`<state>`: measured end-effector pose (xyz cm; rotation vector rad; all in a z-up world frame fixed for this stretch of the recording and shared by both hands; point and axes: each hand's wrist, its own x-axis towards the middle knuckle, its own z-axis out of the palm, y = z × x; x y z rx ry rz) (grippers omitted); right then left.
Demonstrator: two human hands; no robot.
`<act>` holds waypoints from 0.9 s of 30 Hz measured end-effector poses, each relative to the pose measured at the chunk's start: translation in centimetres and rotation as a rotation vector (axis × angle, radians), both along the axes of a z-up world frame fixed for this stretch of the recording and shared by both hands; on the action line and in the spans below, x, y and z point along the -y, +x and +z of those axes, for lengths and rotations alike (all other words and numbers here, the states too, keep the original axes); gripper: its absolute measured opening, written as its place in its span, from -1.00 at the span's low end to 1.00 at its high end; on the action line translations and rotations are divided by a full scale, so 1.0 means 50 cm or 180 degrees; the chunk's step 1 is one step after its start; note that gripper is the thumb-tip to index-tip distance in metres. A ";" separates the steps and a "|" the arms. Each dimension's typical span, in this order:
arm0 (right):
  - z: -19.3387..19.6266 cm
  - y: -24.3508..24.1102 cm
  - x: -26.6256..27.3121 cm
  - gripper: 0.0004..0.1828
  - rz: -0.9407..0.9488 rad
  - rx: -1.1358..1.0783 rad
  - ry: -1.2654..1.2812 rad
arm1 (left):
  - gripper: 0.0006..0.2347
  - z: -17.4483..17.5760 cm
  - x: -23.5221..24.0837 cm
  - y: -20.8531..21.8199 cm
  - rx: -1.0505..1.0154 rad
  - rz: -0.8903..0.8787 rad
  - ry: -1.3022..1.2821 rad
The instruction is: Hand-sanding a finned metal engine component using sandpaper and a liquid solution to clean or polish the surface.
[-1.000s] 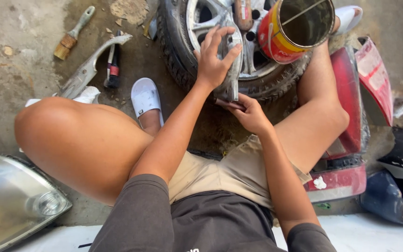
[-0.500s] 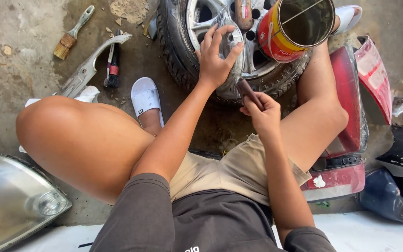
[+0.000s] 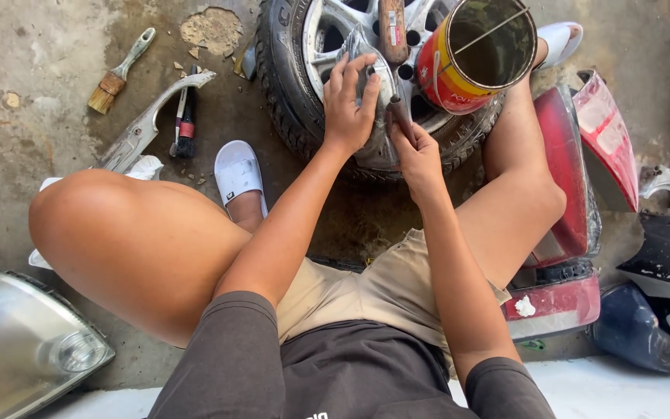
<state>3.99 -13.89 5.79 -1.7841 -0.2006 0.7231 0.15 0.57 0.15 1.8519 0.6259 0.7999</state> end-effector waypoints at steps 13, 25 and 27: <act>-0.058 -0.025 0.004 -0.79 0.0179 -0.0326 0.0757 | -0.63 0.059 -0.034 -0.050 0.0534 -0.0854 -0.0805; 0.038 -0.171 0.104 -0.57 0.0135 0.0454 0.0738 | -0.54 0.079 0.069 -0.137 -0.0064 -0.1646 -0.0726; 0.017 -0.161 0.107 -0.56 0.0139 0.0441 0.0754 | -0.51 0.084 0.068 -0.132 -0.0308 -0.1563 -0.0775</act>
